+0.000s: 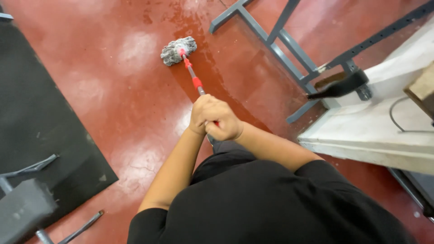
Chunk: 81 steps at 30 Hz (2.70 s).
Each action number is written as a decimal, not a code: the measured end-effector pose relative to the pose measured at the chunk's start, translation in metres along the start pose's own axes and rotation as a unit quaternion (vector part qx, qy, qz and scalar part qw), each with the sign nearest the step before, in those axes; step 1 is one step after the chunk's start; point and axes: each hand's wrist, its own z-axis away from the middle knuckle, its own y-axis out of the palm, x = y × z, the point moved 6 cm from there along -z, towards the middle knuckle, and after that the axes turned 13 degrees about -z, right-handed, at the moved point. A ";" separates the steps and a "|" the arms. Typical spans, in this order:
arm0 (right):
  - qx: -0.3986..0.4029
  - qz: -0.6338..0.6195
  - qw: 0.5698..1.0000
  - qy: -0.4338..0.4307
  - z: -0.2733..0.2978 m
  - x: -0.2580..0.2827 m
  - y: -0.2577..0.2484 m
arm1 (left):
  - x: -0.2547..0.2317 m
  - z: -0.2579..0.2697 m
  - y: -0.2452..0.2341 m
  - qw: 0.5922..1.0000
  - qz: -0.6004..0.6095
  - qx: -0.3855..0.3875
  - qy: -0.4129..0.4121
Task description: Mopping the floor of a gym around the fitness equipment.
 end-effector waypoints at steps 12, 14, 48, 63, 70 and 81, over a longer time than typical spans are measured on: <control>0.001 -0.052 0.999 0.007 -0.069 -0.058 -0.024 | 0.068 -0.057 -0.019 0.995 -0.003 -0.033 -0.097; -0.004 -0.047 0.999 0.008 -0.074 -0.060 -0.028 | 0.070 -0.063 -0.021 0.994 0.005 -0.035 -0.101; -0.142 0.039 0.987 0.063 -0.048 -0.126 0.064 | 0.124 -0.025 -0.082 0.998 0.037 0.006 0.045; -0.090 0.081 0.989 0.083 -0.049 -0.118 0.090 | 0.115 -0.012 -0.107 0.997 0.042 0.058 -0.004; -0.095 0.069 0.989 0.090 -0.045 -0.109 0.082 | 0.107 -0.015 -0.098 0.997 0.031 0.072 0.004; -0.162 0.043 0.974 0.155 0.004 -0.162 0.006 | 0.149 -0.018 -0.004 0.994 -0.001 0.098 0.052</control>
